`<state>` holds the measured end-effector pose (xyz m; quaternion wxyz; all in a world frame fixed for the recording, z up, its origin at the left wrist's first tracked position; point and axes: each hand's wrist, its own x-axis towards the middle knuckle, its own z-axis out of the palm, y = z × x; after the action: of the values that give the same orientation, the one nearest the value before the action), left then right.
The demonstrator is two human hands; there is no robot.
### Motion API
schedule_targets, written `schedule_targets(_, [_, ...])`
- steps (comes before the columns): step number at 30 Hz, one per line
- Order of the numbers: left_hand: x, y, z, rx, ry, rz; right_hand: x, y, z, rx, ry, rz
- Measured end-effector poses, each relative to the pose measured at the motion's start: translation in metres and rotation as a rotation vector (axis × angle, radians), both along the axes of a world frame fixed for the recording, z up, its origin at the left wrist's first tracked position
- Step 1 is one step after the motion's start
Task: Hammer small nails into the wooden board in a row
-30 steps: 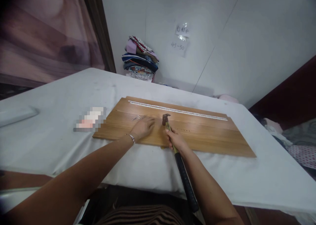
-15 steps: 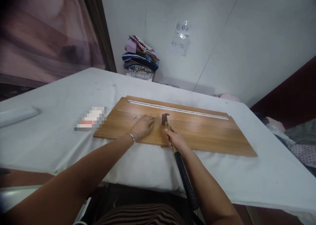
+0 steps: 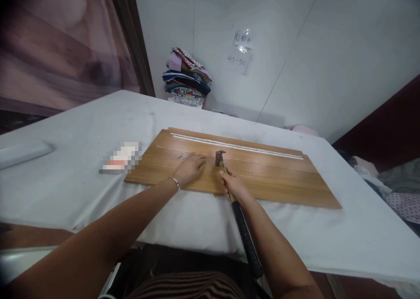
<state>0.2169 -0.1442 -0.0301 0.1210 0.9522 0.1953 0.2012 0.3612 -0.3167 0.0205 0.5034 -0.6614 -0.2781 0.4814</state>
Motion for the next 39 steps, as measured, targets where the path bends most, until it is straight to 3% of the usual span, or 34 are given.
schedule_targets(32, [0.0022,0.0041,-0.0060,-0.018,-0.023,0.017,-0.0004,0.0020,0.0059,0.032,-0.014,0.019])
schedule_targets(39, [0.0019,0.0042,-0.0060,-0.005,-0.018,0.005,0.0008,0.0038,-0.0005,0.017,-0.012,0.016])
